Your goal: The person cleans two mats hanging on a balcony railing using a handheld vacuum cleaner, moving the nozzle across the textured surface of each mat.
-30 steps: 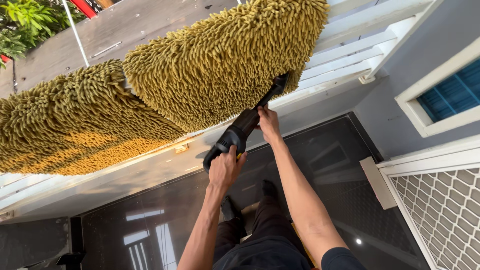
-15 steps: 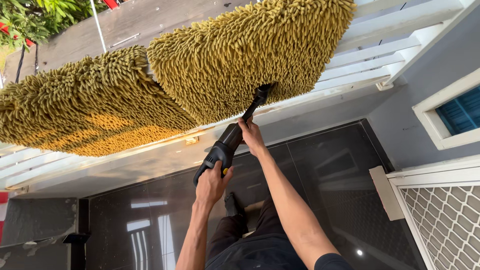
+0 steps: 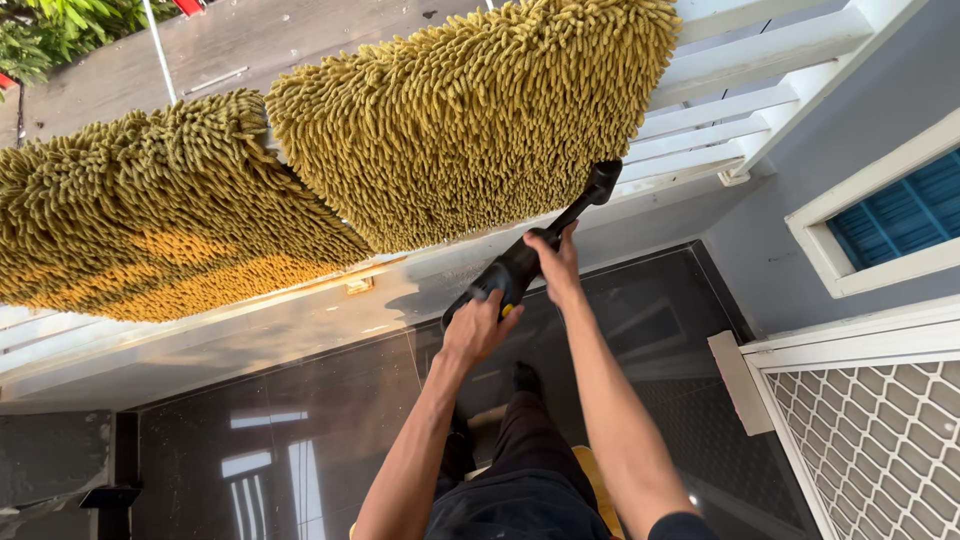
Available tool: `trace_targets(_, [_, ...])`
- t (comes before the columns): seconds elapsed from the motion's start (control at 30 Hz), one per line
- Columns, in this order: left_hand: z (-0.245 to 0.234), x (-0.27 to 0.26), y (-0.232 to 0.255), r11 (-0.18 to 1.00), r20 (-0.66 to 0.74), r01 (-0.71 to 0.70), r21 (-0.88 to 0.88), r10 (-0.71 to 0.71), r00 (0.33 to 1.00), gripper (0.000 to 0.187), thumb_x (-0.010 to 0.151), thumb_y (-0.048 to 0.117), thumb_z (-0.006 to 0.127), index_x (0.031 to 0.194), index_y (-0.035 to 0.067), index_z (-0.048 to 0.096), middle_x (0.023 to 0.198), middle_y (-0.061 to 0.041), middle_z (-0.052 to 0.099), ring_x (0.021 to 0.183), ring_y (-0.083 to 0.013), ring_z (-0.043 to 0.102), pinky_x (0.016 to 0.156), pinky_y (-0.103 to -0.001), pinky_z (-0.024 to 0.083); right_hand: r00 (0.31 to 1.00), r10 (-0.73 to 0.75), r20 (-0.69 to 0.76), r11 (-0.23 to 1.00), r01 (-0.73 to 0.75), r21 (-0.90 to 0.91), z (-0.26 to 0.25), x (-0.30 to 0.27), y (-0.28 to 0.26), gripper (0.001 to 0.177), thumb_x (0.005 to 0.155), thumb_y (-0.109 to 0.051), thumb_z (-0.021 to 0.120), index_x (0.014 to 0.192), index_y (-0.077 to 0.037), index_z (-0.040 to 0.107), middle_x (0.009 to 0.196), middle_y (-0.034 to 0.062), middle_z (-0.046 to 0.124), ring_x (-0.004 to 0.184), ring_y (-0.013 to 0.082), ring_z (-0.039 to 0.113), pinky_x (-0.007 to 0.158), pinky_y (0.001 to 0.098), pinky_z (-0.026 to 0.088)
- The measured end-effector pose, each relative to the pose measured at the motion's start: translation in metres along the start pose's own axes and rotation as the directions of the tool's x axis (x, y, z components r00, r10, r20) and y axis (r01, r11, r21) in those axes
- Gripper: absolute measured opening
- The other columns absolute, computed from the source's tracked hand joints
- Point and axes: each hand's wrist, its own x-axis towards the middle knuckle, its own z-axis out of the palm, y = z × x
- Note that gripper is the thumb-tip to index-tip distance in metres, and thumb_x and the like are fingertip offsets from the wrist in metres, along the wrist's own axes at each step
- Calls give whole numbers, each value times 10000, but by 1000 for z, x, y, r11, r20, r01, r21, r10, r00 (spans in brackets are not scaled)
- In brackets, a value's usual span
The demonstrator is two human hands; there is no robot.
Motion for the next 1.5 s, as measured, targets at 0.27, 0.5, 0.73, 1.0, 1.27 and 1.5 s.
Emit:
trace_targets(0.27, [2, 18, -22, 1000, -29, -3, 1, 3, 1000, 486, 1002, 465, 611, 1010, -22, 592, 679, -222, 692, 665, -424, 707, 583, -505, 568, 993, 106, 60, 994, -108, 22, 21, 27, 0, 557, 857, -195, 759, 1353, -125, 513, 950, 12, 691, 803, 138, 689, 645, 341, 597])
trace_targets(0.5, [-1, -2, -29, 999, -69, 43, 11, -42, 997, 484, 986, 477, 622, 1017, -5, 598, 643, -225, 676, 634, -427, 691, 559, -501, 554, 992, 58, 112, 998, -56, -20, 33, 16, 12, 602, 909, -218, 752, 1429, -56, 496, 996, 34, 678, 849, 146, 676, 682, 335, 578])
trace_targets(0.73, [-9, -37, -38, 997, -134, 74, -27, -77, 988, 456, 983, 457, 650, 912, 11, 588, 614, -213, 650, 578, -408, 671, 511, -485, 536, 986, 73, 150, 992, -56, -115, 59, -7, 19, 957, 873, -235, 747, 1606, -143, 139, 1021, 39, 702, 900, 165, 694, 785, 360, 606])
trace_targets(1.0, [-42, -90, -66, 975, -173, 220, -28, -221, 960, 448, 966, 459, 655, 904, 19, 594, 609, -230, 649, 585, -404, 675, 522, -492, 538, 964, 125, 234, 971, -71, -228, 117, -40, 47, 855, 868, -308, 761, 1576, -143, 312, 1014, 47, 708, 913, 170, 704, 802, 377, 601])
trace_targets(1.27, [-54, -104, -71, 975, -160, 218, -43, -222, 962, 468, 925, 467, 682, 1004, 8, 636, 656, -259, 665, 653, -446, 685, 580, -522, 549, 972, -28, 233, 994, 52, -95, 119, -58, 58, 745, 881, -231, 785, 1504, -52, 419, 999, 32, 716, 897, 154, 684, 821, 335, 558])
trace_targets(1.5, [-41, -56, -52, 999, -129, 38, 1, -37, 991, 454, 895, 470, 695, 1014, 33, 668, 696, -247, 691, 682, -438, 699, 597, -519, 561, 998, -68, 9, 997, 69, -37, 64, -33, 42, 900, 870, -226, 790, 1569, -78, 243, 1142, 59, 664, 1008, 168, 644, 860, 329, 538])
